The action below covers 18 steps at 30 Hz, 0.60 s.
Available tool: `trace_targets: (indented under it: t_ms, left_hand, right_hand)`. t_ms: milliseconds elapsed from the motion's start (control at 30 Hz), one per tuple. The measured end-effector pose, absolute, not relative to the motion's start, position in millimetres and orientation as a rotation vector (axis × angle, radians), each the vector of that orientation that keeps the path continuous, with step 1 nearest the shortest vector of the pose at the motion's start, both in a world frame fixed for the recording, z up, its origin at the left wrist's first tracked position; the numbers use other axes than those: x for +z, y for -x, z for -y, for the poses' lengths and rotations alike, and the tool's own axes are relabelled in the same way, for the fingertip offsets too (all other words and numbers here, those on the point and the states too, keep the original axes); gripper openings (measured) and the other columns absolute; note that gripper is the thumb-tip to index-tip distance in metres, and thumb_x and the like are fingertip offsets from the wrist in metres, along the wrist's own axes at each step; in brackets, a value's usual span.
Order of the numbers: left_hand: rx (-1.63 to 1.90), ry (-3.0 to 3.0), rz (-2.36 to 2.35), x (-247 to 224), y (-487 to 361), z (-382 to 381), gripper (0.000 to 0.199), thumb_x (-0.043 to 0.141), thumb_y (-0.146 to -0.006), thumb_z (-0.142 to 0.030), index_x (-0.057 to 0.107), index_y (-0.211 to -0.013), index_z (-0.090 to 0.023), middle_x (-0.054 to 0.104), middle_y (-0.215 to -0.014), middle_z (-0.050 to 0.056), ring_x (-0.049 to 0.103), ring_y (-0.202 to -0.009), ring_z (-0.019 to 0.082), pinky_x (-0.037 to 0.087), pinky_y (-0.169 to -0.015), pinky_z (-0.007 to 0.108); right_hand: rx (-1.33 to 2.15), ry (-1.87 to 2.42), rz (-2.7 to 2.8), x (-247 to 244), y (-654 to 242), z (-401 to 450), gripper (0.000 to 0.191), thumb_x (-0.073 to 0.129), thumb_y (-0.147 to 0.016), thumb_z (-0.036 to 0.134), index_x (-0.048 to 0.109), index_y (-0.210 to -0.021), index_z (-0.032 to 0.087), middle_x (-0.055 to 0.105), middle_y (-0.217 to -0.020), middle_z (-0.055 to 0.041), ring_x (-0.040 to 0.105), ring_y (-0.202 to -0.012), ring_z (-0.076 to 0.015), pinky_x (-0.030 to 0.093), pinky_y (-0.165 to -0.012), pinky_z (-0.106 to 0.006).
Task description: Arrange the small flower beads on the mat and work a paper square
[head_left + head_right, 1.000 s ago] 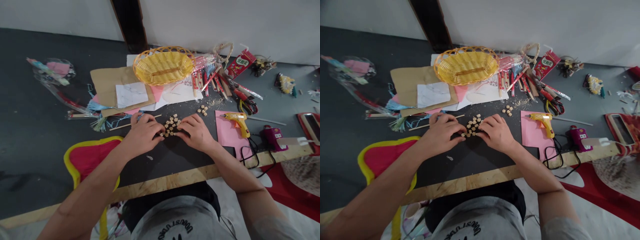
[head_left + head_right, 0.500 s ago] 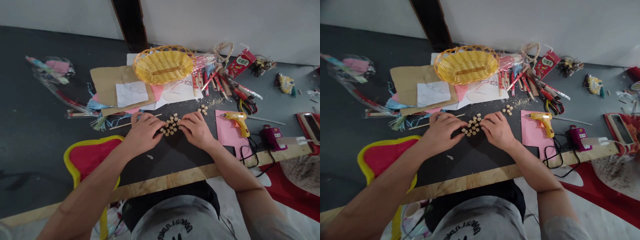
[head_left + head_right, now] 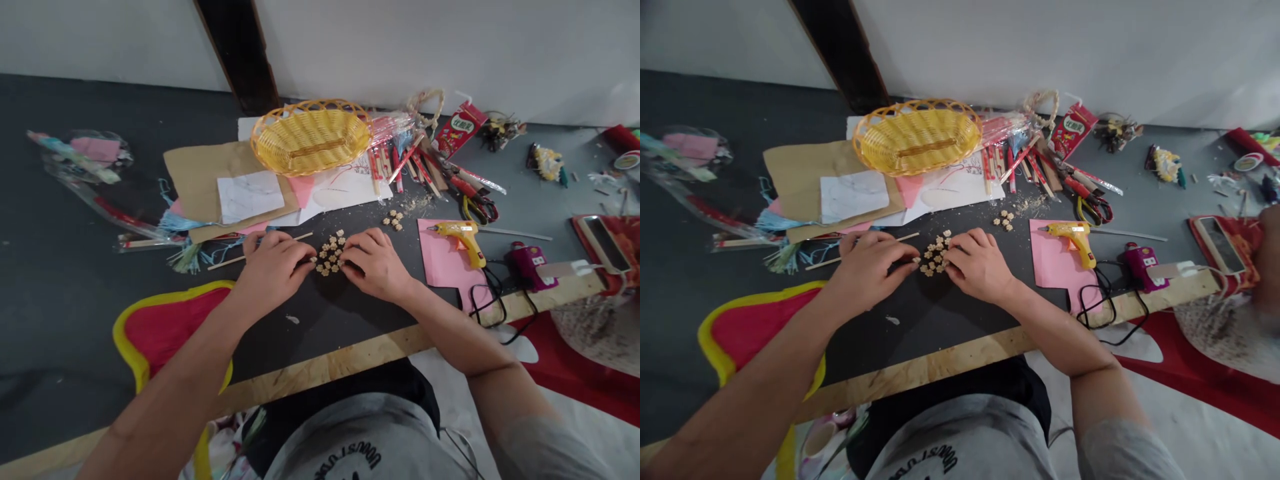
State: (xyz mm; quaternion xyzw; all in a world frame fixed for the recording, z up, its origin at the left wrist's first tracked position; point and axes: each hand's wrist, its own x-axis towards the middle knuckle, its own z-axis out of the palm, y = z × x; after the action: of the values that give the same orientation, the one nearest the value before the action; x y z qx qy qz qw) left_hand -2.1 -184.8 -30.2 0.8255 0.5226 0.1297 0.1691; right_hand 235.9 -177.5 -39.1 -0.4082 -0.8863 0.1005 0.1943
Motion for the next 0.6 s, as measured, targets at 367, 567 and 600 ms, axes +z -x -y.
trace_targets:
  t_ms: [367,567,600]
  left_hand:
    - [0.432,-2.412,-1.438,-14.1,-34.1,174.6,0.023,0.052,-0.096,-0.029,0.072,-0.106,-0.023,0.077,-0.101,0.007,0.056,-0.110,0.030,0.026,-0.104,0.055]
    - [0.400,-2.467,-1.355,-14.4,-80.6,136.4,0.015,0.058,-0.091,-0.024,0.072,-0.098,-0.024,0.077,-0.097,0.007,0.054,-0.111,0.031,0.021,-0.104,0.059]
    - [0.399,-2.455,-1.360,-15.7,-86.5,130.8,0.016,0.059,-0.091,-0.024,0.072,-0.099,-0.024,0.077,-0.099,0.007,0.054,-0.111,0.031,0.022,-0.103,0.059]
  right_hand:
    - [0.277,1.391,2.438,-11.5,-263.8,159.2,0.018,0.050,-0.094,0.015,0.066,-0.095,0.021,0.074,-0.099,-0.0053,0.059,-0.098,-0.0238,0.039,-0.088,-0.037]
    - [0.051,1.830,2.435,4.0,-308.2,128.2,0.026,0.045,-0.095,0.019,0.069,-0.104,0.018,0.073,-0.106,-0.0121,0.059,-0.101,-0.0283,0.039,-0.084,-0.038]
    - [0.021,1.872,2.454,3.0,-310.0,123.8,0.026,0.045,-0.096,0.021,0.070,-0.103,0.018,0.073,-0.107,-0.0123,0.058,-0.103,-0.0290,0.039,-0.084,-0.039]
